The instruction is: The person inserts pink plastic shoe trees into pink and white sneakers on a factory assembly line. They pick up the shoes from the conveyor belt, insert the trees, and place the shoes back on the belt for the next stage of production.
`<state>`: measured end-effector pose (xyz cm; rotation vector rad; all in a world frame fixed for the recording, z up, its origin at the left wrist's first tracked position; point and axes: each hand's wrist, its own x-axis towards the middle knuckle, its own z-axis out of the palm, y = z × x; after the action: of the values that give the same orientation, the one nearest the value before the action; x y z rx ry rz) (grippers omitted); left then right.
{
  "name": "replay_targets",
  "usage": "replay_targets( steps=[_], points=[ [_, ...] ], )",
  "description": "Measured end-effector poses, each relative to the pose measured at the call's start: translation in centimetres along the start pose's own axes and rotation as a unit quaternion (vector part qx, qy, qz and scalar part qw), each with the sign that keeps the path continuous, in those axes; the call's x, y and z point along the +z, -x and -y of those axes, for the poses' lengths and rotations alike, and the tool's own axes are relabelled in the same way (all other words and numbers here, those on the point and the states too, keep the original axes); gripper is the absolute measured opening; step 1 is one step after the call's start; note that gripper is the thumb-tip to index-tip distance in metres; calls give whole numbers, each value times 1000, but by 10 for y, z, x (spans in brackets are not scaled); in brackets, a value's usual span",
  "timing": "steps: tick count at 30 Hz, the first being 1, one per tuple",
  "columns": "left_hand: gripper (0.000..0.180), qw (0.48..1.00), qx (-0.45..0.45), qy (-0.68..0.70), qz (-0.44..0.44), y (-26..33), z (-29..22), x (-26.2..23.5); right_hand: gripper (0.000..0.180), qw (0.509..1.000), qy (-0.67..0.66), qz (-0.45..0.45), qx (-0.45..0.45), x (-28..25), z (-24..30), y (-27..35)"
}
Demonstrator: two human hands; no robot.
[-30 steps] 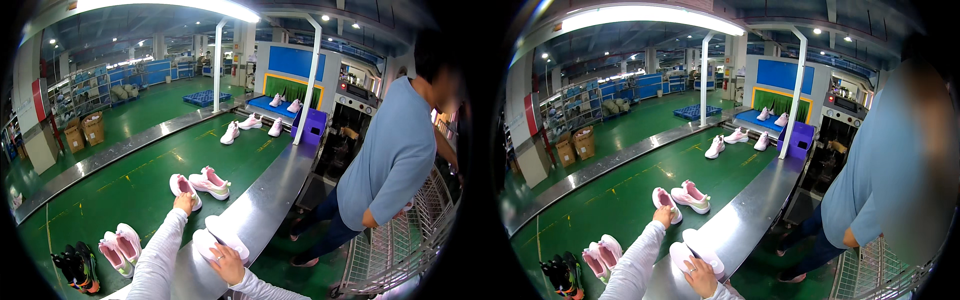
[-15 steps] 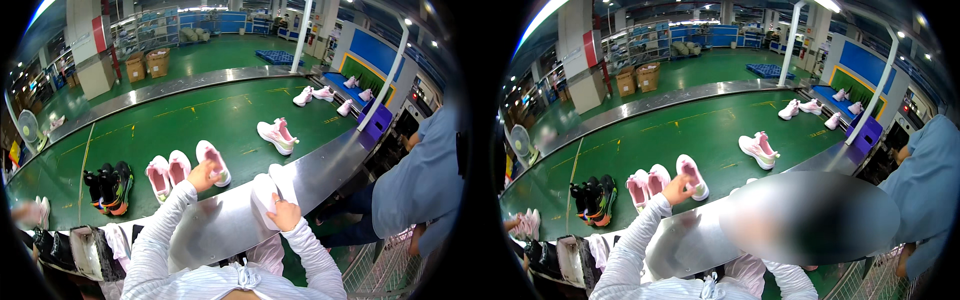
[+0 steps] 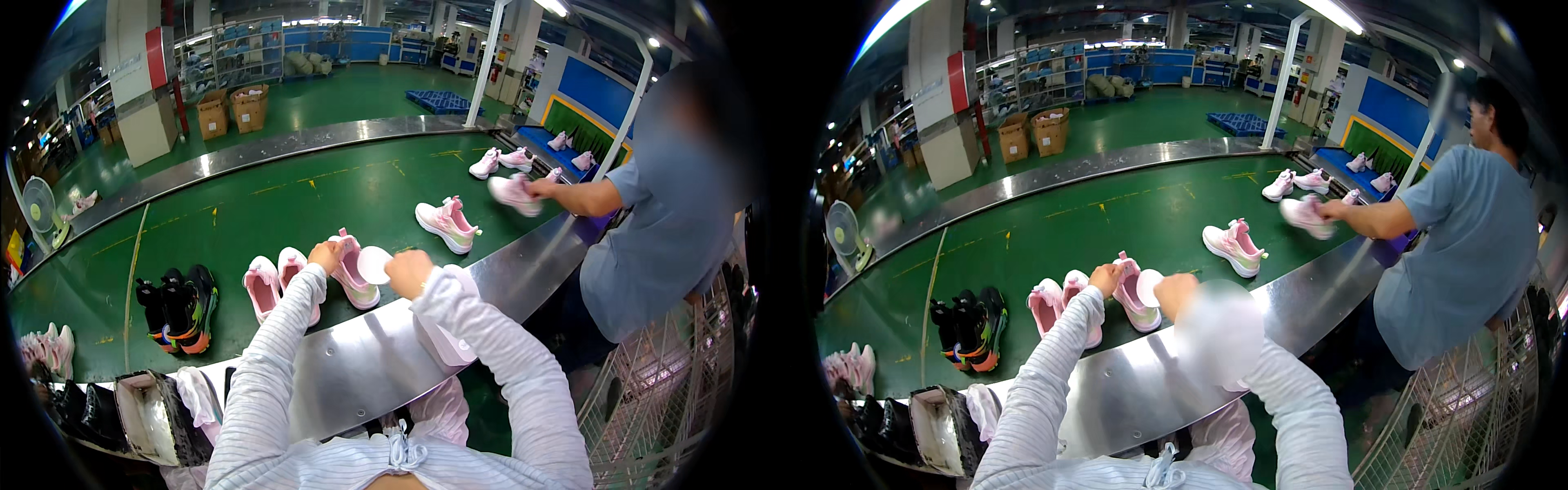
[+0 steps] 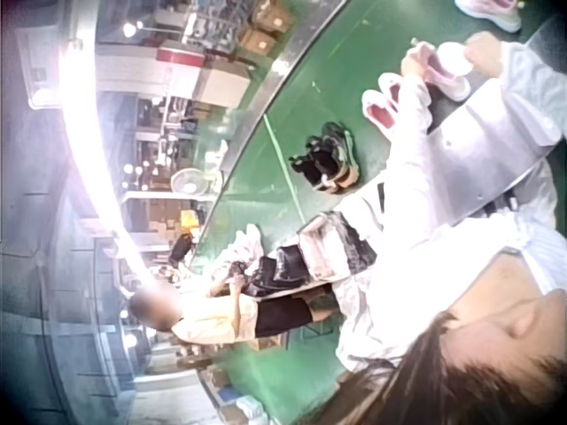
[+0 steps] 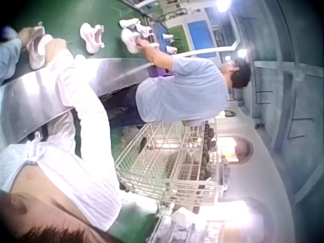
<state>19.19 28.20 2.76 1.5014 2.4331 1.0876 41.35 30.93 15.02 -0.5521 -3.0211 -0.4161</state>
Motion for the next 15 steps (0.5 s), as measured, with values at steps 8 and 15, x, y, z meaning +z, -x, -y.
replay_targets(
  steps=[8, 15],
  points=[
    [28, 997, 20, 74, -31, 10, -2, 4, 22, 993, -27, 103, -59, 30, 22, -73],
    [27, 997, 33, 56, -43, 9, 9, 20, 31, 947, -277, 5, 165, 134, 45, -113]
  ],
)
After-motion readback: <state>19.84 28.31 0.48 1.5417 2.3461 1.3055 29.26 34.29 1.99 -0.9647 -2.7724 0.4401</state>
